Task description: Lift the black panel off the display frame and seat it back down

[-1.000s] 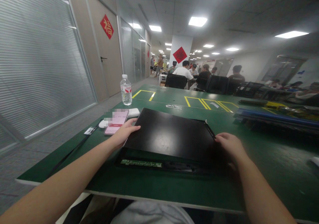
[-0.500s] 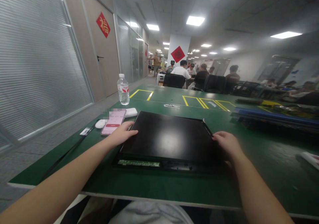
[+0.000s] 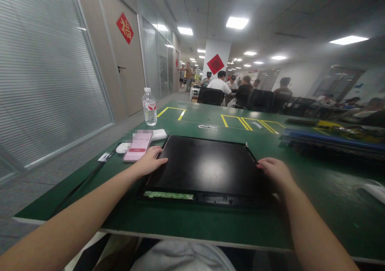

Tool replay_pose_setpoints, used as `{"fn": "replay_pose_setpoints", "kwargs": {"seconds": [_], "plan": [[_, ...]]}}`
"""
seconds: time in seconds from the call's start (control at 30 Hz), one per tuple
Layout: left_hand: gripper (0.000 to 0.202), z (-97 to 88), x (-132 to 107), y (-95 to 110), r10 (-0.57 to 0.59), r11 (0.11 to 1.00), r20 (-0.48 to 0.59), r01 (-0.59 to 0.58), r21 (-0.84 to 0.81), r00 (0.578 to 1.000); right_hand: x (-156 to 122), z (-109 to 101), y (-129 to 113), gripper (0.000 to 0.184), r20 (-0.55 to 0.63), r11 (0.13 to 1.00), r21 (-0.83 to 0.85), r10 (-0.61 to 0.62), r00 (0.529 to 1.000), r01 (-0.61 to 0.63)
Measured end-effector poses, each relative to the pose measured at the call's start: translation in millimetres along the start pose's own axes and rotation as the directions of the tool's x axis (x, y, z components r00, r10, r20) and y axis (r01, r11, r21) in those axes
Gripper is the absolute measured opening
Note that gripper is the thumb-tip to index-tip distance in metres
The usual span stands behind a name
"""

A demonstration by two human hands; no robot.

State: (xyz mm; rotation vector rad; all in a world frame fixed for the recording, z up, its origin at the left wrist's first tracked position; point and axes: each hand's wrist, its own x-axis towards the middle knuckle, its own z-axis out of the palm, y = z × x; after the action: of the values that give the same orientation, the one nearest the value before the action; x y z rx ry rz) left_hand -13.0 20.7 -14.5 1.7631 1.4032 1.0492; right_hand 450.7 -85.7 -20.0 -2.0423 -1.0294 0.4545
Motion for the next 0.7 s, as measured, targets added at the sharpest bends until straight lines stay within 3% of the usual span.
{"fn": "replay_pose_setpoints", "kwargs": {"seconds": [0.1,0.37,0.7], "plan": [[0.034,0.1,2.6,-4.5,0.009,1.000,0.016,-0.009,0.013,1.000,0.4,0.5,0.0,0.023,0.007,1.000,0.030,0.006,1.000,-0.006],[0.057,-0.4,6.1,-12.8,0.018,0.958,0.139,-0.057,0.281,0.990,6.9,-0.6,6.6,0.022,0.014,1.000,0.021,0.006,1.000,-0.007],[0.053,-1.5,5.4,-12.0,0.029,0.940,0.154,-0.080,0.332,0.988,1.5,0.6,5.2,0.022,0.012,0.994,0.104,0.025,1.000,-0.026]]}}
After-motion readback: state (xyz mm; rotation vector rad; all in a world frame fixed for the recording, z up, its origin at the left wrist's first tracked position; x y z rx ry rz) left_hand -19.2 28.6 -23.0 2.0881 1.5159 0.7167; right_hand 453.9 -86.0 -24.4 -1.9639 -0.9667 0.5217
